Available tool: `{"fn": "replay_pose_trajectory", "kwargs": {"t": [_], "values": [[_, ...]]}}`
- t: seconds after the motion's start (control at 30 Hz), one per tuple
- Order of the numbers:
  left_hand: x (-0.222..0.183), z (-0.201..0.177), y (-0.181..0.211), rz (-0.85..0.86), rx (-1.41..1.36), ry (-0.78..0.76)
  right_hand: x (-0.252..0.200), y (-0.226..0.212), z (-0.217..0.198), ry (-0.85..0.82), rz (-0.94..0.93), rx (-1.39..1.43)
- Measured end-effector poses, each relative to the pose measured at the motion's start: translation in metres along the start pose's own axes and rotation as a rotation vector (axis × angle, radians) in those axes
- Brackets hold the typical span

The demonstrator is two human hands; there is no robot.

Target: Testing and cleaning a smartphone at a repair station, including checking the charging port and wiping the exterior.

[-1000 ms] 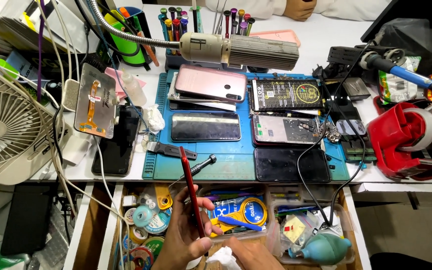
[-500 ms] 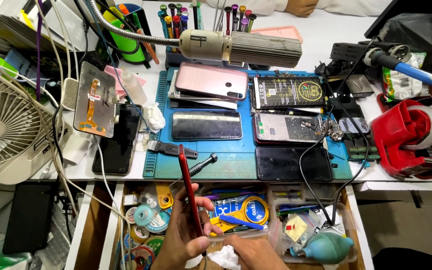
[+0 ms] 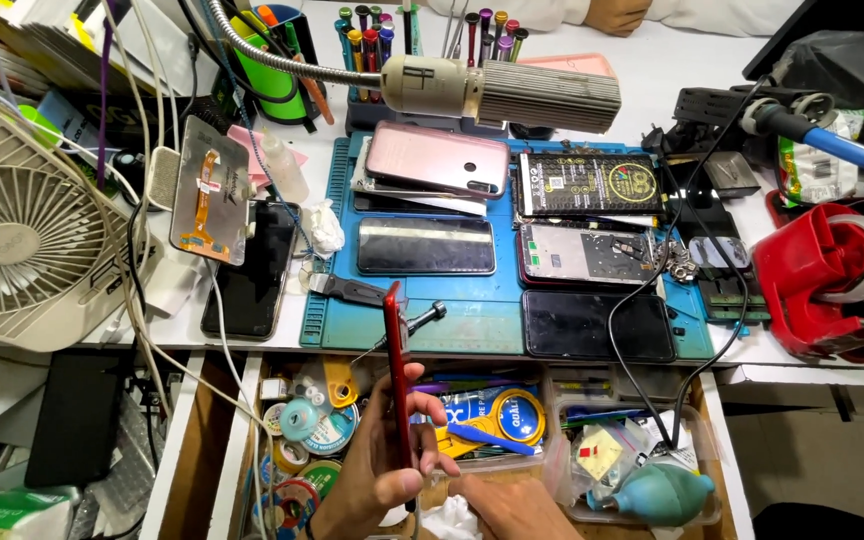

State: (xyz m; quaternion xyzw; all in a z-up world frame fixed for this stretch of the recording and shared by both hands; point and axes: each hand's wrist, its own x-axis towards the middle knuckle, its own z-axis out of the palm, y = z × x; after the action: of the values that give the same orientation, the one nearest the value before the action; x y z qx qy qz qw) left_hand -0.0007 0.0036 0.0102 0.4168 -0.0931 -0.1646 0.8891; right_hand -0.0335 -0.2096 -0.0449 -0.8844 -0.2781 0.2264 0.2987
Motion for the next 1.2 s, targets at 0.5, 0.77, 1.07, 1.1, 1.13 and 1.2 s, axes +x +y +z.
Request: {"fn": "replay_pose_trajectory", "kwargs": {"t": [0.5, 0.77, 1.07, 1.1, 1.13, 1.2], "values": [[-0.004, -0.015, -0.006, -0.159, -0.649, -0.097, 0.003, 0.024, 0.018, -0.034, -0.118, -0.157], [-0.004, -0.018, -0.007, -0.167, -0.717, -0.121, 0.001, 0.011, -0.01, -0.063, -0.177, -0.172], [-0.002, -0.01, -0.002, -0.118, -0.297, -0.106, -0.013, -0.001, -0.03, 0.232, -0.103, -0.005], [0.0, -0.007, 0.0, -0.068, -0.112, -0.087, -0.017, -0.009, -0.038, 0.357, 0.031, 0.144], [0.0, 0.0, 0.006, -0.067, -0.112, -0.087, -0.015, -0.018, -0.048, 0.358, 0.031, 0.143], [0.0, 0.012, 0.017, -0.26, 0.153, 0.257, -0.012, -0.035, -0.067, 0.272, 0.308, 0.528]]}}
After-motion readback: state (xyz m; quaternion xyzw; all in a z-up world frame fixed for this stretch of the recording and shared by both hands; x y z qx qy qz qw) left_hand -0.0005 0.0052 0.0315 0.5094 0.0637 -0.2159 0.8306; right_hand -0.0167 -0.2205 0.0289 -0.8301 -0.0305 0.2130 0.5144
